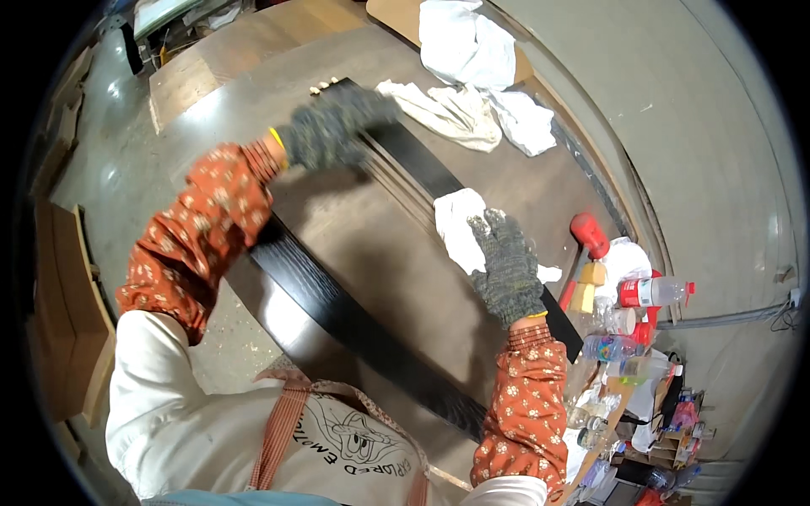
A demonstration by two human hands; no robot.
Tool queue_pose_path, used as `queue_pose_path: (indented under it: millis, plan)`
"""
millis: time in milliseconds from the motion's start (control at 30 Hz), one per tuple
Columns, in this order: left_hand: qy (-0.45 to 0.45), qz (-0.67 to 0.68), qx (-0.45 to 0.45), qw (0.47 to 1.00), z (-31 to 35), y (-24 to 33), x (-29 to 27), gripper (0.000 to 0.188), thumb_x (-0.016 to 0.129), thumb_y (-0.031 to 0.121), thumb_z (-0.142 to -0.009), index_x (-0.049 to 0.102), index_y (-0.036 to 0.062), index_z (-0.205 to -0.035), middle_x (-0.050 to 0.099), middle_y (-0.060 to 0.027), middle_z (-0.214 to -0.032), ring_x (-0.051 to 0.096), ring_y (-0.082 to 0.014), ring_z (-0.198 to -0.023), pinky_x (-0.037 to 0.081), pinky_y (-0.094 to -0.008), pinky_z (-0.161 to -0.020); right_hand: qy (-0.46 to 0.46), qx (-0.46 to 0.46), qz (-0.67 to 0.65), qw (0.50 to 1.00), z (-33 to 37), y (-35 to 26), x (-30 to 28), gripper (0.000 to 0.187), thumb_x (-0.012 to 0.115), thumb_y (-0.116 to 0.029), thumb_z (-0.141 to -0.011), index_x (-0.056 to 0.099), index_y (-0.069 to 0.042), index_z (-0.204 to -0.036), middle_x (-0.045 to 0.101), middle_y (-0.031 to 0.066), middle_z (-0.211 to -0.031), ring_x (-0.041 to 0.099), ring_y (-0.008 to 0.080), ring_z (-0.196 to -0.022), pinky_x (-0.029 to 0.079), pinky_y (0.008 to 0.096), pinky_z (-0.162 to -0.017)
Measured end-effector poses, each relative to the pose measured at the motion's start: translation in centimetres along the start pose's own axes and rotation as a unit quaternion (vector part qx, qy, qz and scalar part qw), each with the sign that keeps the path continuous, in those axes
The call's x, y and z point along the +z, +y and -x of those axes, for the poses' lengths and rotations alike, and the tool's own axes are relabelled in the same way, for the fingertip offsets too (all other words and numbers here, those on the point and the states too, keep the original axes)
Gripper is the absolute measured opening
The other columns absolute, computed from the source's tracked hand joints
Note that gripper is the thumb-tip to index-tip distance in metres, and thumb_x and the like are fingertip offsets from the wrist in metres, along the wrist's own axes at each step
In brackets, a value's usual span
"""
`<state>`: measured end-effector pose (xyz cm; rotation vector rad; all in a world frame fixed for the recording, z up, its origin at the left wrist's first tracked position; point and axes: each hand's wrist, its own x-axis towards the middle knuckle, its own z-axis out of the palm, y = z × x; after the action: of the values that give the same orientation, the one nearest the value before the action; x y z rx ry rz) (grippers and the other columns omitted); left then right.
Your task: The person wipes long dark wood slats with a cloth, applying liquid from a bottle and handling the pieces one by one.
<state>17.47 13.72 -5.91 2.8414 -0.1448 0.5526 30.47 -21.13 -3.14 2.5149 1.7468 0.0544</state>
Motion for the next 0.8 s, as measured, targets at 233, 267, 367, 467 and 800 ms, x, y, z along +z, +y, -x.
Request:
queue_pose_path:
  millis: [233, 267, 367, 467, 800]
  plan:
    - [-0.179, 0.0, -0.086, 0.98, -1.8, -8.1, -2.1, 0.103, 0.088, 0.036, -0.05, 0.039, 0.0119, -0.138, 0.044, -0.0146, -0.138, 0.042, -0.0342, -0.128, 0.036, -0.0417, -0.108, 0.015, -0.091, 0.019, 0.996, -8.2, -4.1, -0.8, 0.071, 0.061, -0.02, -0.074, 0.039, -0.012, -0.14, 0.036, 0.0154, -0.144, 0.031, 0.0347, -0.135, 0.025, 0.0442, -0.113]
    - [-0.12, 0.014, -0.059, 0.991, -1.1, -8.9, -1.1, 0.095, 0.087, 0.034, -0.052, 0.044, 0.0105, -0.133, 0.049, -0.0153, -0.13, 0.048, -0.0353, -0.121, 0.039, -0.0428, -0.104, -0.002, -0.082, 0.005, 0.997, -10.2, -5.6, -1.2, 0.071, 0.062, -0.021, -0.074, 0.038, -0.013, -0.141, 0.036, 0.0151, -0.144, 0.031, 0.0347, -0.135, 0.025, 0.0443, -0.113]
    - [-0.083, 0.011, 0.012, 0.996, -3.5, -9.3, 3.7, 0.069, 0.078, 0.024, -0.067, 0.05, 0.0099, -0.128, 0.052, -0.0156, -0.124, 0.051, -0.035, -0.116, 0.042, -0.0433, -0.099, 0.014, -0.047, 0.013, 0.999, -15.8, -7.7, -0.3, 0.062, 0.06, -0.03, -0.081, 0.042, -0.015, -0.138, 0.04, 0.014, -0.142, 0.035, 0.0347, -0.132, 0.031, 0.0446, -0.108]
    - [-0.025, 0.025, -0.004, 0.999, -1.3, -10.8, 2.6, 0.049, 0.066, 0.019, -0.076, 0.054, 0.008, -0.123, 0.055, -0.0159, -0.119, 0.053, -0.0342, -0.112, 0.042, -0.0432, -0.097, 0.054, -0.072, 0.015, 0.996, -21.1, -11.1, -1.2, 0.056, 0.06, -0.035, -0.083, 0.048, -0.013, -0.133, 0.044, 0.0132, -0.139, 0.039, 0.0345, -0.128, 0.034, 0.0444, -0.106]
    - [-0.04, -0.001, -0.014, 0.999, -0.2, -9.4, 1.3, 0.081, 0.082, 0.036, -0.06, 0.048, 0.0096, -0.128, 0.051, -0.0166, -0.122, 0.053, -0.0367, -0.111, 0.045, -0.0449, -0.095, 0.009, -0.1, 0.056, 0.993, -14.0, -7.4, -1.5, 0.077, 0.071, -0.026, -0.067, 0.042, -0.019, -0.139, 0.037, 0.0123, -0.143, 0.035, 0.036, -0.132, 0.038, 0.0496, -0.103]
